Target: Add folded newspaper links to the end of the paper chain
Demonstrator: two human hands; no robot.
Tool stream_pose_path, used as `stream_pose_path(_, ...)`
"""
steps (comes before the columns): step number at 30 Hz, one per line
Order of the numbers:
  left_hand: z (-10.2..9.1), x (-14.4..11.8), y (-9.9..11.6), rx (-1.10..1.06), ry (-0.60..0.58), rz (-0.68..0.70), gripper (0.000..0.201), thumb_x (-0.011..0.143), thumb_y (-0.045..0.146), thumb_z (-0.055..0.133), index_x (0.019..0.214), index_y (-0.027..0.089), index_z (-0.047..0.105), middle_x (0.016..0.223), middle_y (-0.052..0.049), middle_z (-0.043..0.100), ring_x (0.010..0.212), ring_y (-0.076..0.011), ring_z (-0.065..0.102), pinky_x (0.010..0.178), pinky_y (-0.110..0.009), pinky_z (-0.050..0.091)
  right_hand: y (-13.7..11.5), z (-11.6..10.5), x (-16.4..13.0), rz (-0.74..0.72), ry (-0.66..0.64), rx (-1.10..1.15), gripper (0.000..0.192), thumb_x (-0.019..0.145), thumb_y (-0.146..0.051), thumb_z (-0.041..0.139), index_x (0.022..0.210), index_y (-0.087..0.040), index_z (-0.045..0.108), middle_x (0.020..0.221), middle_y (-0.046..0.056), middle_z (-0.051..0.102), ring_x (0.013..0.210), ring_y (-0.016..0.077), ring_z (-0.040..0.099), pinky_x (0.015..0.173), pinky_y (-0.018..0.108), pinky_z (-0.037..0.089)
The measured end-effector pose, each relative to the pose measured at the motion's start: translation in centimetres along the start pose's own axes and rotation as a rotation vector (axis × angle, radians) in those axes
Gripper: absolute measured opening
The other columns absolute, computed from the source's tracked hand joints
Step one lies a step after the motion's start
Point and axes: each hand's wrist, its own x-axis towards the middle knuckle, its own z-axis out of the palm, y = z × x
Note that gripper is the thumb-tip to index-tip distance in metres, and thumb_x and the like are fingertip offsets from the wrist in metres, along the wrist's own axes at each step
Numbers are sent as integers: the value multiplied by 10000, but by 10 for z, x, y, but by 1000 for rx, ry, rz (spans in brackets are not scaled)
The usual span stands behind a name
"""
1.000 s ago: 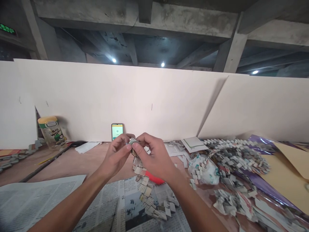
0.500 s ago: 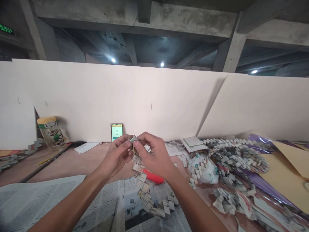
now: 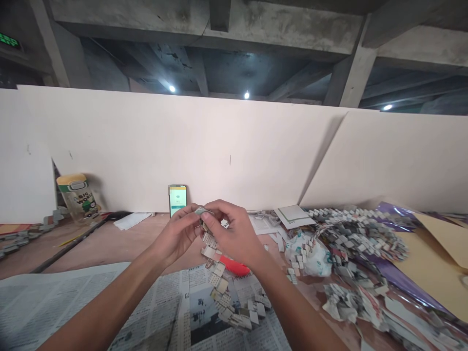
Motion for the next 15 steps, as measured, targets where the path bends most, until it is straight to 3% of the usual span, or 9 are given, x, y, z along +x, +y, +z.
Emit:
stream_pose_path(7,-2,0,0,-242,-28,-144,67,790,183,633,781,117,646,743,-25,605,649,-86,564,608,-186,475,2,-2,0,28,-6,10,103,870,-262,518,895,-193,590,676,-14,534,623,114,479,587,250,415)
stream_pose_path(15,-1,2,1,-76,-5,-110,95,775,197,636,714,123,639,723,-33,591,677,-114,545,649,-223,458,-1,-1,1,33,23,-101,192,888,-300,472,791,-175,580,699,12,566,647,127,506,605,255,426)
